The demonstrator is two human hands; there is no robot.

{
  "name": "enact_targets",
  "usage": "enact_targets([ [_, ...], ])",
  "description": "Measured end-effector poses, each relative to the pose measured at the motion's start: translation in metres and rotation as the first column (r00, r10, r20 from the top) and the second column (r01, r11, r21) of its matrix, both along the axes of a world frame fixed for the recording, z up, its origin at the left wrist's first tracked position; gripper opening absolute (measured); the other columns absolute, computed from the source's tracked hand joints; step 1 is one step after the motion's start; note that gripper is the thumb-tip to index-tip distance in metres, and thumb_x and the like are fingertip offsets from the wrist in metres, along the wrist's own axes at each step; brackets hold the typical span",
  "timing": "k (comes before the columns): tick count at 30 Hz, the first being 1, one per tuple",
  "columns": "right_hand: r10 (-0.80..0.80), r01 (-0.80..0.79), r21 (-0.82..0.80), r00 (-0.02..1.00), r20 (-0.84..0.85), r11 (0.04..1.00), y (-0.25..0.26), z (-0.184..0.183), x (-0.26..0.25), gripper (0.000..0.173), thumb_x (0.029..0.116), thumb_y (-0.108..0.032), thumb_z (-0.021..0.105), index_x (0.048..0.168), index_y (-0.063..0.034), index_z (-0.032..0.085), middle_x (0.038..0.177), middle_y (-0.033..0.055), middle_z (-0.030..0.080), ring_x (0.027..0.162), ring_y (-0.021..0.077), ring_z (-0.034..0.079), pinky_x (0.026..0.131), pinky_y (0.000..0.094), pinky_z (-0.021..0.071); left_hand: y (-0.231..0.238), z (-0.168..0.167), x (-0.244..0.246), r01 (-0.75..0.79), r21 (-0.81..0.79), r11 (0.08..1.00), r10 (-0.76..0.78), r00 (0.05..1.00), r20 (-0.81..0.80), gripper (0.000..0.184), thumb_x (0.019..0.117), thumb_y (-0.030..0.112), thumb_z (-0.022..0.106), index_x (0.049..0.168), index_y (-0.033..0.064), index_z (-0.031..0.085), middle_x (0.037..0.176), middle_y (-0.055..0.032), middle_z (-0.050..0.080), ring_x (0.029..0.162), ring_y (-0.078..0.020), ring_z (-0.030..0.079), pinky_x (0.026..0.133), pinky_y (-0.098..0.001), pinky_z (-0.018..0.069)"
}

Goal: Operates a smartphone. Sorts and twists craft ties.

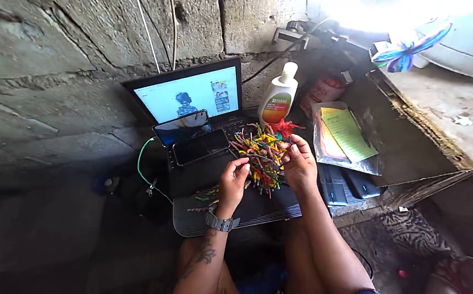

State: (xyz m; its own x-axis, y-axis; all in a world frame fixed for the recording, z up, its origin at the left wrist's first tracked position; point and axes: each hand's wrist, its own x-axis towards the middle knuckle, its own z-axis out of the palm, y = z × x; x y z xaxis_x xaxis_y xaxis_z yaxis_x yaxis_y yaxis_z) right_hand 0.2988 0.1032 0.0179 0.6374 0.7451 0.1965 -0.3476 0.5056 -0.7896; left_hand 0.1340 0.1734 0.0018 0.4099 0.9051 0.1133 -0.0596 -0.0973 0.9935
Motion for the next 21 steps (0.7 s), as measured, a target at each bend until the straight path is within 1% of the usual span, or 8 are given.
enact_targets([
  [2, -0.002, 0.003, 0.027, 1.000, -0.009, 1.000, -0.001, 0.001, -0.001, 0.023, 0.1043, -0.009, 0.047, 0.119, -0.0170, 0.064, 0.103, 0.0020, 0.074, 0.078, 0.0067, 0.068, 0.074, 0.0211, 0.0571, -0.001, 0.000, 0.000, 0.027, -0.001, 1.000, -0.027, 1.000, 0.008, 0.023, 0.0987, 0.006, 0.060, 0.118, -0.0042, 0.066, 0.106, -0.0060, 0.069, 0.089, -0.0040, 0.066, 0.083, -0.0225, 0.0557],
  [7, -0.245, 0.224, 0.101, 0.876, 0.414, 0.969, -0.007, 0.004, -0.005, 0.020, 0.1042, -0.020, 0.057, 0.121, -0.0267, 0.065, 0.119, -0.0054, 0.072, 0.095, 0.0082, 0.072, 0.086, 0.0255, 0.0594, -0.004, -0.001, -0.001, 0.050, 0.010, 0.999, -0.050, 0.999, 0.000, 0.020, 0.0986, 0.006, 0.061, 0.115, -0.0039, 0.068, 0.103, -0.0065, 0.069, 0.088, -0.0042, 0.066, 0.082, -0.0212, 0.0556],
  [9, -0.299, 0.264, 0.139, 0.836, 0.460, 0.954, -0.008, 0.007, -0.009, 0.020, 0.1047, -0.023, 0.057, 0.122, -0.0291, 0.066, 0.120, -0.0066, 0.073, 0.097, 0.0090, 0.073, 0.088, 0.0268, 0.0601, -0.003, -0.001, -0.001, 0.054, 0.028, 0.998, -0.054, 0.998, -0.019, 0.021, 0.0988, 0.006, 0.061, 0.115, -0.0031, 0.069, 0.105, -0.0075, 0.068, 0.089, -0.0045, 0.065, 0.082, -0.0209, 0.0555],
  [13, -0.239, 0.204, 0.157, 0.937, 0.254, 0.966, -0.014, 0.017, -0.008, 0.019, 0.1046, -0.023, 0.057, 0.122, -0.0285, 0.063, 0.122, -0.0042, 0.071, 0.080, 0.0084, 0.072, 0.074, 0.0246, 0.0618, -0.002, -0.008, 0.003, 0.120, 0.116, 0.986, -0.102, 0.983, -0.150, 0.026, 0.1011, 0.015, 0.062, 0.123, 0.0024, 0.070, 0.108, -0.0093, 0.067, 0.090, -0.0081, 0.065, 0.080, -0.0228, 0.0553],
  [15, -0.147, 0.132, 0.117, 0.981, 0.128, 0.984, -0.015, 0.021, -0.006, 0.019, 0.1060, -0.021, 0.053, 0.123, -0.0274, 0.059, 0.121, -0.0036, 0.071, 0.066, 0.0057, 0.068, 0.060, 0.0202, 0.0588, -0.004, -0.010, 0.008, 0.151, 0.158, 0.976, -0.107, 0.960, -0.257, 0.029, 0.1011, 0.020, 0.062, 0.124, 0.0029, 0.070, 0.104, -0.0100, 0.067, 0.083, -0.0089, 0.063, 0.075, -0.0233, 0.0537],
  [17, -0.076, 0.071, 0.053, 0.993, 0.088, 0.996, -0.014, 0.019, -0.004, 0.021, 0.1070, -0.019, 0.050, 0.125, -0.0260, 0.057, 0.119, -0.0029, 0.073, 0.059, 0.0034, 0.064, 0.054, 0.0167, 0.0538, -0.006, -0.010, 0.013, 0.154, 0.194, 0.969, -0.083, 0.940, -0.332, 0.028, 0.0998, 0.021, 0.064, 0.119, 0.0026, 0.072, 0.101, -0.0116, 0.069, 0.081, -0.0114, 0.064, 0.075, -0.0252, 0.0539],
  [19, -0.074, 0.092, -0.077, 0.974, 0.216, 0.993, -0.012, 0.013, -0.001, 0.022, 0.1066, -0.015, 0.048, 0.126, -0.0185, 0.058, 0.114, -0.0018, 0.073, 0.060, 0.0009, 0.061, 0.054, 0.0150, 0.0511, -0.008, -0.011, 0.017, 0.141, 0.231, 0.963, -0.054, 0.937, -0.345, 0.022, 0.0990, 0.019, 0.065, 0.111, 0.0029, 0.075, 0.101, -0.0122, 0.070, 0.086, -0.0136, 0.068, 0.081, -0.0272, 0.0562],
  [21, -0.092, 0.221, -0.248, 0.890, 0.446, 0.943, -0.010, 0.010, -0.002, 0.023, 0.1045, -0.011, 0.049, 0.123, -0.0087, 0.061, 0.105, -0.0013, 0.073, 0.065, -0.0005, 0.060, 0.057, 0.0153, 0.0482, -0.008, -0.011, 0.017, 0.128, 0.251, 0.960, -0.039, 0.942, -0.332, 0.020, 0.0985, 0.017, 0.066, 0.107, 0.0026, 0.075, 0.099, -0.0115, 0.071, 0.086, -0.0131, 0.068, 0.081, -0.0266, 0.0563],
])
